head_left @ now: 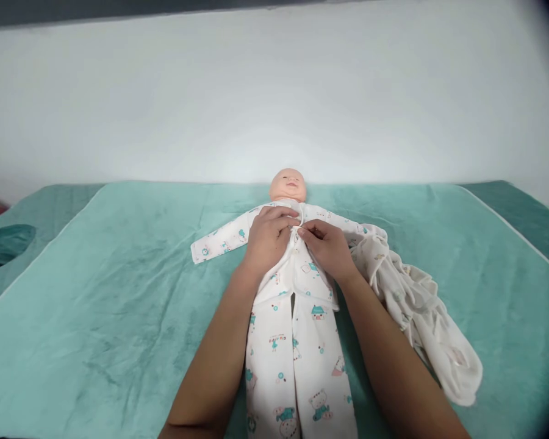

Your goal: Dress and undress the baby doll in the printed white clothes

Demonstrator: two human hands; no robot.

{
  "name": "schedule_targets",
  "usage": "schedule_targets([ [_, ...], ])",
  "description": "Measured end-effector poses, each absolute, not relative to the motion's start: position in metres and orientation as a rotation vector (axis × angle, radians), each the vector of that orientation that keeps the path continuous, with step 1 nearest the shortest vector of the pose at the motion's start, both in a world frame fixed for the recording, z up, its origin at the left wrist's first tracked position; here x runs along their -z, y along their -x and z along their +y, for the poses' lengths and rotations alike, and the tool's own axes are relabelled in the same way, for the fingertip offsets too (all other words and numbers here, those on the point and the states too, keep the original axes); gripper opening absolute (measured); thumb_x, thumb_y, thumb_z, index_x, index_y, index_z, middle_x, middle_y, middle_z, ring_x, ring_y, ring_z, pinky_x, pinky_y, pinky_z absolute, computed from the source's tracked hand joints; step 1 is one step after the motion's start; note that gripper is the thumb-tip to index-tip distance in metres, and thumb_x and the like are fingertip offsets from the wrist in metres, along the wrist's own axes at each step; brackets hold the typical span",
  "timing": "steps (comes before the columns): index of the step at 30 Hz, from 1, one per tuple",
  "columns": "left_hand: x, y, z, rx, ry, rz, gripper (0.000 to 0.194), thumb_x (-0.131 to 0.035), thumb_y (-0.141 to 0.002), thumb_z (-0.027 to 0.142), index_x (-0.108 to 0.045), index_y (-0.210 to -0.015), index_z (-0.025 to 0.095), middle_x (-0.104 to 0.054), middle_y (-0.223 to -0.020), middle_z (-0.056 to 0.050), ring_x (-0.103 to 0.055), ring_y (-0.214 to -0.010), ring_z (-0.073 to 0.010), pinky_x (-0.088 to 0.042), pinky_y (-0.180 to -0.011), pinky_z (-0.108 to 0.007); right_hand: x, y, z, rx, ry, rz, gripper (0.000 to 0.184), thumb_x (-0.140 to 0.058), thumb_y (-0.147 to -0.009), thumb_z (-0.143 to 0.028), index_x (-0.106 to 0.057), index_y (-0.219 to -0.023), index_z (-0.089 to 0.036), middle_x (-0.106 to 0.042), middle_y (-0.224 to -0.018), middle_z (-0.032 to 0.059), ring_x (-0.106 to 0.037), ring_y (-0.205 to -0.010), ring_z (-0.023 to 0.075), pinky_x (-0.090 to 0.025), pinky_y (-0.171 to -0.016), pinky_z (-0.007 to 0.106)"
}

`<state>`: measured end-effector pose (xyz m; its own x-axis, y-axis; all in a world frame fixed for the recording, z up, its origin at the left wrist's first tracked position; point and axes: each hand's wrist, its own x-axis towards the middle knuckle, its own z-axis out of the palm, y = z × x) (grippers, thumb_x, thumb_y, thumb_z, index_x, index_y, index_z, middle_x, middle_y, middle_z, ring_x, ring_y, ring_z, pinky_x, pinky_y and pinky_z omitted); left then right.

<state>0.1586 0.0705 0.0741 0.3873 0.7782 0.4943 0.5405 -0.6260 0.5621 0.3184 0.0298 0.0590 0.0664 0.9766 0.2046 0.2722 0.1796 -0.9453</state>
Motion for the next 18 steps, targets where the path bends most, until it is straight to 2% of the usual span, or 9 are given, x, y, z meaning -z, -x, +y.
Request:
schedule_targets([
  [4,-0.075,-0.1606,0.0691,-1.093,-2.308,1.223,0.034,-0.046,-0.084,0.005,-0.072,-0.094,0.025,-0.07,-0.115,-0.001,-0.058,-0.111,-0.0212,-0.045,-0.1,-0.039,-0.058,-0.3182,0.0297,-0.921,1.249,-1.404,0.019,-0.058,-0.085,-0.037,-0.065,-0.08,-0.019,-0.059,-0.072,-0.0012,-0.05,-0.068,0.0146,-0.039,-0.064,0.027],
  [9,-0.0768,-0.1626,0.0661,-1.216,-2.181,1.256,0.024,-0.047,-0.083,0.005,-0.064,-0.079,0.022,-0.068,-0.107,-0.003,-0.061,-0.103,-0.0188,-0.047,-0.092,-0.035,-0.058,-0.3166,0.0293,-0.929,1.23,-1.414,0.009,-0.059,-0.081,-0.028,-0.062,-0.079,-0.02,-0.053,-0.069,-0.0034,-0.045,-0.064,0.012,-0.036,-0.061,0.025],
  [18,-0.077,-0.1622,0.066,-1.207,-2.127,1.233,0.029,-0.048,-0.081,0.004,-0.068,-0.072,0.022,-0.072,-0.105,0.0,-0.061,-0.104,-0.0189,-0.046,-0.096,-0.037,-0.0609,-0.3102,0.0272,-0.825,1.288,-1.424,0.009,-0.059,-0.081,-0.026,-0.065,-0.082,-0.02,-0.056,-0.069,-0.0032,-0.047,-0.061,0.0118,-0.037,-0.06,0.025],
])
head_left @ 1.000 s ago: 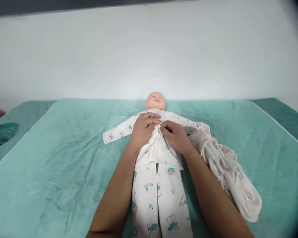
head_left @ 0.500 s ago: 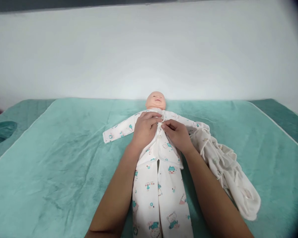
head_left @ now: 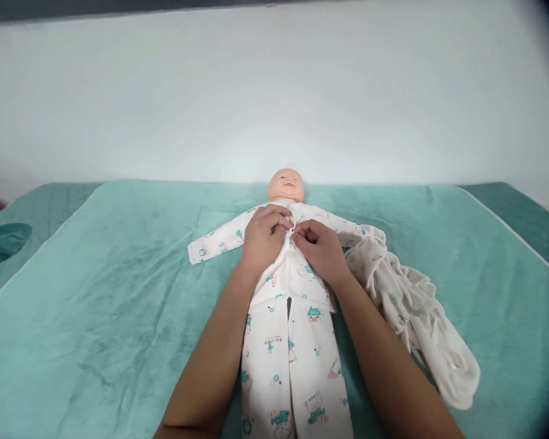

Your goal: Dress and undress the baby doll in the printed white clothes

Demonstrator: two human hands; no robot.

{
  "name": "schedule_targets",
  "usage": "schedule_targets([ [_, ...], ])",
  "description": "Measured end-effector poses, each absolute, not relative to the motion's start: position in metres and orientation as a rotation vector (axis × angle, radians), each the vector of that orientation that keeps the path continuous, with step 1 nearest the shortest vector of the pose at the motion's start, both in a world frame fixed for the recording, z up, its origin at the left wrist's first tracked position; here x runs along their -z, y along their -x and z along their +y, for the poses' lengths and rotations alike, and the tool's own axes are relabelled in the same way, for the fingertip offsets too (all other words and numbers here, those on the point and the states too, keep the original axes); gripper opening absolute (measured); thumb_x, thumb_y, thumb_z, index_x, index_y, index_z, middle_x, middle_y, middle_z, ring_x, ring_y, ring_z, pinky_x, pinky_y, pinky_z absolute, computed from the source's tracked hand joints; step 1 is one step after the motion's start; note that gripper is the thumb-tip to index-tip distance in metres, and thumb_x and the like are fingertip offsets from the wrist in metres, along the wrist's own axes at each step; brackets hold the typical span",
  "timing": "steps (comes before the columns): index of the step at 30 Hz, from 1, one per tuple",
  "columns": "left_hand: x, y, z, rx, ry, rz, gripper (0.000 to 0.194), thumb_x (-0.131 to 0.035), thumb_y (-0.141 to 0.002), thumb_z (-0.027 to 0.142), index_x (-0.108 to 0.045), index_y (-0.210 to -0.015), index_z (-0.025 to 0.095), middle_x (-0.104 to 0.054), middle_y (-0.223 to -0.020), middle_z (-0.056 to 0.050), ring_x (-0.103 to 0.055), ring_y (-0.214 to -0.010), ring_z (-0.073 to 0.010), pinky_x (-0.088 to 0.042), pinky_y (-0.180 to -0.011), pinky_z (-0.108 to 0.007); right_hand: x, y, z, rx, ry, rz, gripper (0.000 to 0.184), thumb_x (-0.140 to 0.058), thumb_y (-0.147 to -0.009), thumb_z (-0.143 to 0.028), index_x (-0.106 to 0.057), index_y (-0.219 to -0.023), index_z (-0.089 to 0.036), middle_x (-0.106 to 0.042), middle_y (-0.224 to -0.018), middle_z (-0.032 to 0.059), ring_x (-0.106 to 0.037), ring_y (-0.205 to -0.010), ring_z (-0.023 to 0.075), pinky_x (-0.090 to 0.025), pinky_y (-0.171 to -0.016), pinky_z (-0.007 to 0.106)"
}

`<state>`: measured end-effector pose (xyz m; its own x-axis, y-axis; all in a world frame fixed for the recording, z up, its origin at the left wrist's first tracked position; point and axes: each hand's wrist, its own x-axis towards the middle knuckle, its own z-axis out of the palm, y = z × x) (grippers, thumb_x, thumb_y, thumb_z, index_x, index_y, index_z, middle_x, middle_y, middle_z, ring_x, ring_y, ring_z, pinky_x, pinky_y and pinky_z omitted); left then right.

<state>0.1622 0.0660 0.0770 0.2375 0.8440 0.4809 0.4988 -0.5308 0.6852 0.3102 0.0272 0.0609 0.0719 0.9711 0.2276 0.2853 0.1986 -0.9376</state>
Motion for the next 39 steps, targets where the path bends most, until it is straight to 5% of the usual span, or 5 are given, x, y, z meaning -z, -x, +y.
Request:
schedule_targets([
  [23,-0.078,-0.16,0.068,-1.166,-2.089,1.174,0.026,-0.046,-0.081,0.004,-0.062,-0.069,0.021,-0.069,-0.105,-0.001,-0.059,-0.105,-0.0184,-0.042,-0.097,-0.035,-0.058,-0.307,0.032,-0.81,1.358,-1.146,0.012,-0.062,-0.078,-0.031,-0.063,-0.076,-0.019,-0.063,-0.073,-0.0016,-0.054,-0.066,0.0135,-0.041,-0.066,0.027],
  [28,-0.084,-0.162,0.063,-1.125,-2.065,1.275,0.011,-0.054,-0.088,0.022,-0.061,-0.097,0.023,-0.065,-0.108,-0.003,-0.059,-0.1,-0.0194,-0.047,-0.085,-0.034,-0.057,-0.319,0.033,-1.111,1.147,-1.061,0.01,-0.061,-0.078,-0.029,-0.055,-0.076,-0.022,-0.046,-0.056,-0.0069,-0.037,-0.051,0.0104,-0.029,-0.051,0.025],
  [30,-0.088,-0.165,0.058,-1.065,-2.173,1.421,0.019,-0.061,-0.086,0.028,-0.061,-0.104,0.023,-0.062,-0.11,-0.005,-0.057,-0.105,-0.0229,-0.046,-0.088,-0.037,-0.057,-0.322,0.033,-1.165,1.112,-1.05,0.01,-0.061,-0.078,-0.029,-0.053,-0.078,-0.022,-0.044,-0.055,-0.0073,-0.035,-0.05,0.0104,-0.025,-0.048,0.025],
  [34,-0.097,-0.163,0.048,-0.898,-2.322,1.597,0.024,-0.059,-0.087,0.028,-0.06,-0.11,0.023,-0.059,-0.107,-0.007,-0.053,-0.106,-0.0268,-0.044,-0.09,-0.042,-0.061,-0.326,0.03,-1.009,1.186,-1.202,0.011,-0.061,-0.08,-0.028,-0.053,-0.077,-0.021,-0.047,-0.063,-0.0058,-0.039,-0.056,0.0104,-0.029,-0.053,0.025],
  [39,-0.118,-0.136,0.047,-0.634,-2.244,1.188,0.014,-0.051,-0.09,0.027,-0.065,-0.093,0.025,-0.061,-0.094,-0.002,-0.057,-0.094,-0.0202,-0.047,-0.085,-0.035,-0.087,-0.324,0.01,-0.72,1.354,-1.815,0.032,-0.062,-0.087,-0.042,-0.048,-0.069,-0.02,-0.049,-0.062,-0.0054,-0.04,-0.057,0.0104,-0.028,-0.056,0.027],
])
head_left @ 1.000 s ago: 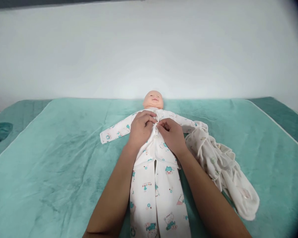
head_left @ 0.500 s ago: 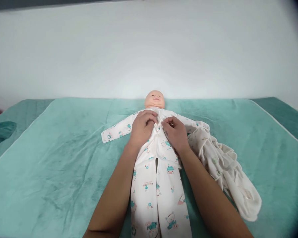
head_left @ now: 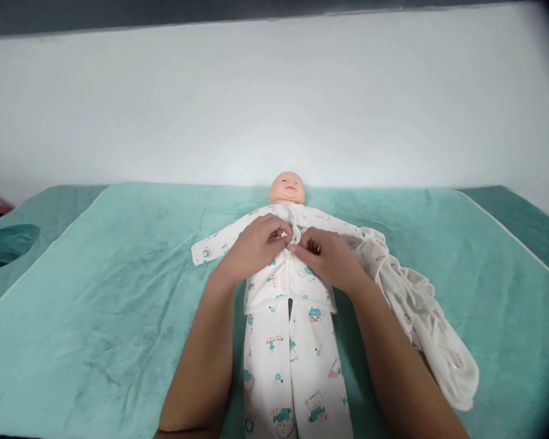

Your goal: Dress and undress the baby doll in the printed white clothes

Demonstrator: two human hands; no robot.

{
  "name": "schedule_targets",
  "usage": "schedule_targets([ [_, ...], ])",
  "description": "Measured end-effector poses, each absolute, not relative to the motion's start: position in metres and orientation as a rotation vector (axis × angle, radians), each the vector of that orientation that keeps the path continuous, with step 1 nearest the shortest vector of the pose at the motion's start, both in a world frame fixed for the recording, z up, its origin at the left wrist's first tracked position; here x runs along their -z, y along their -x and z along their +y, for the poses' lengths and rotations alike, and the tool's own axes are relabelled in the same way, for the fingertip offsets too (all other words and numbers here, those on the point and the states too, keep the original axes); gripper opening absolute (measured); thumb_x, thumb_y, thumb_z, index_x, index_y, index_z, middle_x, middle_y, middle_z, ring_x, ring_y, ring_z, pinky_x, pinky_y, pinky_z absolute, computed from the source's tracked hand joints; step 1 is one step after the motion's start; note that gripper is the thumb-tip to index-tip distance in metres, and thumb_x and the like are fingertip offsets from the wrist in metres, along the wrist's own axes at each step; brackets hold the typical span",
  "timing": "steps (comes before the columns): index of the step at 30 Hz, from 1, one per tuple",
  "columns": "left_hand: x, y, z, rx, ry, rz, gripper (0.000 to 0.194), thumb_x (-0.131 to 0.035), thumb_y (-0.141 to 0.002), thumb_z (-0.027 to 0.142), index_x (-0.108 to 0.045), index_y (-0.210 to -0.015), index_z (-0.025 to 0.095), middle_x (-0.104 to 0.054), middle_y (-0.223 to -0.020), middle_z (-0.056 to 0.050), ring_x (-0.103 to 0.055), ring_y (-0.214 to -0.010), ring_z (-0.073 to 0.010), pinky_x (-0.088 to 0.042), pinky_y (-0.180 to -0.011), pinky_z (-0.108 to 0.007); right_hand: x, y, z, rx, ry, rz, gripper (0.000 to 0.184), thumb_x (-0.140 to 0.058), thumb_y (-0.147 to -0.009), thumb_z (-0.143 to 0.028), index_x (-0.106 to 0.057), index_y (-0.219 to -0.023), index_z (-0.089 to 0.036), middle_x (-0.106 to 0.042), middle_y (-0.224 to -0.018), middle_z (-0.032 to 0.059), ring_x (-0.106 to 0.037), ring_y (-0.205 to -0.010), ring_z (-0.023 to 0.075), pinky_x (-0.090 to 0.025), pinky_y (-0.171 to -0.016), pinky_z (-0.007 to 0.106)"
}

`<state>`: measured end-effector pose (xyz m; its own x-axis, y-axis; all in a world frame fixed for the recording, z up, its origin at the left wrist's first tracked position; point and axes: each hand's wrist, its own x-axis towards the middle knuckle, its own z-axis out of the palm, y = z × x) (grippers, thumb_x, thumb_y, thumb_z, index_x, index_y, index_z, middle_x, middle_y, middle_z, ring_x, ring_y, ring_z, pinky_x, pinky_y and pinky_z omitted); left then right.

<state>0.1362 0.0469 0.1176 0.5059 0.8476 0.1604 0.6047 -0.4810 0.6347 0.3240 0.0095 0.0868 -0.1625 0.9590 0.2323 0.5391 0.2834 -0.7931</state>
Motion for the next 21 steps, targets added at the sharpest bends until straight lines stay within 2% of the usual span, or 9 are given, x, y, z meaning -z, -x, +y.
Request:
schedule_targets([
  [3,-0.124,-0.121,0.05,-0.509,-2.158,0.968,0.012,-0.055,-0.088,0.026,-0.067,-0.087,0.024,-0.061,-0.095,-0.002,-0.058,-0.092,-0.0173,-0.049,-0.08,-0.031,-0.101,-0.314,-0.007,-0.517,1.484,-2.145,0.037,-0.068,-0.083,-0.045,-0.047,-0.067,-0.02,-0.054,-0.066,-0.0036,-0.042,-0.059,0.0112,-0.023,-0.056,0.028],
  [8,-0.119,-0.116,0.054,-0.475,-2.19,0.927,0.011,-0.063,-0.081,0.023,-0.072,-0.086,0.027,-0.06,-0.1,-0.002,-0.059,-0.094,-0.0173,-0.05,-0.079,-0.029,-0.101,-0.296,-0.019,-0.339,1.695,-2.183,0.017,-0.063,-0.086,-0.032,-0.055,-0.077,-0.02,-0.063,-0.08,0.0024,-0.051,-0.066,0.0153,-0.023,-0.056,0.03],
  [12,-0.115,-0.119,0.056,-0.478,-2.201,0.898,0.008,-0.065,-0.081,0.024,-0.072,-0.082,0.027,-0.059,-0.097,-0.003,-0.058,-0.093,-0.0177,-0.051,-0.078,-0.029,-0.097,-0.293,-0.019,-0.338,1.694,-2.157,0.011,-0.055,-0.086,-0.023,-0.055,-0.075,-0.02,-0.063,-0.08,0.0037,-0.051,-0.066,0.0158,-0.024,-0.057,0.03],
  [16,-0.117,-0.119,0.057,-0.51,-2.18,0.862,0.008,-0.062,-0.084,0.026,-0.07,-0.083,0.025,-0.058,-0.099,-0.003,-0.058,-0.092,-0.0173,-0.051,-0.077,-0.03,-0.103,-0.293,-0.021,-0.321,1.715,-2.165,0.012,-0.052,-0.084,-0.019,-0.053,-0.072,-0.019,-0.061,-0.076,0.004,-0.048,-0.062,0.0155,-0.021,-0.057,0.031],
  [21,-0.119,-0.119,0.056,-0.531,-2.197,0.868,0.009,-0.058,-0.087,0.025,-0.065,-0.083,0.023,-0.059,-0.098,-0.003,-0.058,-0.09,-0.0166,-0.049,-0.079,-0.03,-0.111,-0.296,-0.024,-0.375,1.678,-2.189,0.023,-0.047,-0.087,-0.019,-0.047,-0.064,-0.019,-0.057,-0.066,0.0024,-0.04,-0.057,0.0139,-0.02,-0.056,0.032],
])
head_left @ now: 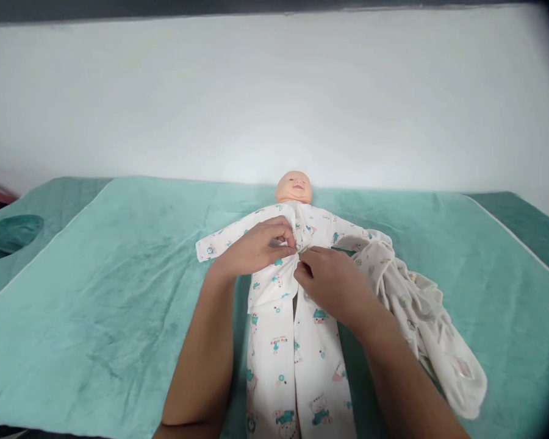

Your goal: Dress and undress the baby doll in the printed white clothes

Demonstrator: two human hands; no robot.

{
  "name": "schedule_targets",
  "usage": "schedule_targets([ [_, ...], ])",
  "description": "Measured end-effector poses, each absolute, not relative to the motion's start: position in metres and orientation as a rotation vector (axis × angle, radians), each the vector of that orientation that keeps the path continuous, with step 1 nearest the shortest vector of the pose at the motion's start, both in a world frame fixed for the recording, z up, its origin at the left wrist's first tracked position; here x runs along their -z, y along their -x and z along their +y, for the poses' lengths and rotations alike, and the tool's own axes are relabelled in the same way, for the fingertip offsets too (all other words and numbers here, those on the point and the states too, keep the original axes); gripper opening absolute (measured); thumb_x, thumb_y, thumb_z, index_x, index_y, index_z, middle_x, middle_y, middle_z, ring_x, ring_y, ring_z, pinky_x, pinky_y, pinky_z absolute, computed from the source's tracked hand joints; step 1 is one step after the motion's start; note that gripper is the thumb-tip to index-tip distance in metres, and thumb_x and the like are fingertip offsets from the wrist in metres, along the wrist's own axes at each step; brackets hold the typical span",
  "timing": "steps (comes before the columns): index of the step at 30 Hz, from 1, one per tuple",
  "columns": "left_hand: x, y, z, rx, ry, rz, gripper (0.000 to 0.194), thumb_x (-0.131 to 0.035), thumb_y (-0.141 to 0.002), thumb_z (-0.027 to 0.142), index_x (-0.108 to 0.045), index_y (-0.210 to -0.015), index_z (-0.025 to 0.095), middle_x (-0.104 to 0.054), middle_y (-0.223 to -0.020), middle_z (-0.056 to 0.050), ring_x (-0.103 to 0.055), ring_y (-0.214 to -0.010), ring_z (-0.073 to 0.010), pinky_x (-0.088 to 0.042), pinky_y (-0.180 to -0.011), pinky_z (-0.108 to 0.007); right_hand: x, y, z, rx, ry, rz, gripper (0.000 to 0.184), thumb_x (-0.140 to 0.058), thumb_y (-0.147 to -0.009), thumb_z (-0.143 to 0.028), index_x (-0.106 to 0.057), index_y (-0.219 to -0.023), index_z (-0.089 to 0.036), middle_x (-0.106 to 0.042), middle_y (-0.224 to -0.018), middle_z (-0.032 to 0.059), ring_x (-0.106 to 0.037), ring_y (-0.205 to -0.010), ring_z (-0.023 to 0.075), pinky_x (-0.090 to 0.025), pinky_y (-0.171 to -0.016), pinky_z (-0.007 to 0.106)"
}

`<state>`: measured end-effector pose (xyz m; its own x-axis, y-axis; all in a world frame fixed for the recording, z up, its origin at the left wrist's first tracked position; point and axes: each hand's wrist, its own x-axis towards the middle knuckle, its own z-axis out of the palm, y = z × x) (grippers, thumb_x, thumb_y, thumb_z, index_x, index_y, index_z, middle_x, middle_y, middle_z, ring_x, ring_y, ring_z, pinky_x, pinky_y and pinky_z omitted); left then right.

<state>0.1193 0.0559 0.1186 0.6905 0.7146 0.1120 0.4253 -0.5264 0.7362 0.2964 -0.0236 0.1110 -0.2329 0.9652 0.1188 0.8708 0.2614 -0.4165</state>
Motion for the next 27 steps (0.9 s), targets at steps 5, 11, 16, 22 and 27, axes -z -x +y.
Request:
schedule_targets([
  [5,-0.118,-0.12,0.056,-0.574,-2.209,0.889,0.009,-0.056,-0.087,0.022,-0.063,-0.082,0.022,-0.059,-0.093,-0.002,-0.057,-0.087,-0.016,-0.048,-0.077,-0.029,-0.105,-0.308,-0.012,-0.485,1.457,-2.166,0.024,-0.047,-0.085,-0.015,-0.046,-0.061,-0.019,-0.055,-0.064,-0.0003,-0.044,-0.058,0.0129,-0.025,-0.059,0.03],
  [11,-0.117,-0.119,0.056,-0.524,-2.139,0.895,0.016,-0.056,-0.087,0.028,-0.072,-0.087,0.026,-0.06,-0.097,-0.003,-0.059,-0.086,-0.0167,-0.048,-0.072,-0.029,-0.091,-0.319,0.004,-0.737,1.285,-1.995,0.023,-0.044,-0.091,-0.02,-0.054,-0.071,-0.02,-0.058,-0.069,-0.0025,-0.05,-0.064,0.013,-0.033,-0.063,0.026],
  [16,-0.114,-0.119,0.058,-0.552,-2.098,0.905,0.017,-0.057,-0.088,0.03,-0.074,-0.087,0.026,-0.06,-0.097,-0.004,-0.059,-0.083,-0.0165,-0.049,-0.067,-0.028,-0.086,-0.317,0.007,-0.708,1.319,-1.957,0.024,-0.045,-0.091,-0.022,-0.049,-0.067,-0.021,-0.053,-0.064,-0.0033,-0.047,-0.062,0.013,-0.031,-0.061,0.026],
  [22,-0.114,-0.121,0.058,-0.556,-2.093,0.929,0.016,-0.057,-0.088,0.03,-0.072,-0.084,0.024,-0.059,-0.094,-0.003,-0.056,-0.077,-0.0142,-0.047,-0.062,-0.026,-0.084,-0.317,0.009,-0.647,1.308,-1.892,0.023,-0.045,-0.092,-0.025,-0.05,-0.07,-0.021,-0.055,-0.07,-0.0018,-0.049,-0.067,0.0139,-0.034,-0.065,0.027],
  [27,-0.114,-0.126,0.057,-0.583,-2.106,0.977,0.017,-0.056,-0.089,0.031,-0.07,-0.082,0.023,-0.058,-0.09,-0.002,-0.055,-0.075,-0.0136,-0.046,-0.06,-0.026,-0.086,-0.324,0.008,-0.909,1.291,-1.828,0.028,-0.045,-0.093,-0.034,-0.055,-0.071,-0.021,-0.045,-0.062,-0.0037,-0.041,-0.058,0.0122,-0.031,-0.056,0.026],
])
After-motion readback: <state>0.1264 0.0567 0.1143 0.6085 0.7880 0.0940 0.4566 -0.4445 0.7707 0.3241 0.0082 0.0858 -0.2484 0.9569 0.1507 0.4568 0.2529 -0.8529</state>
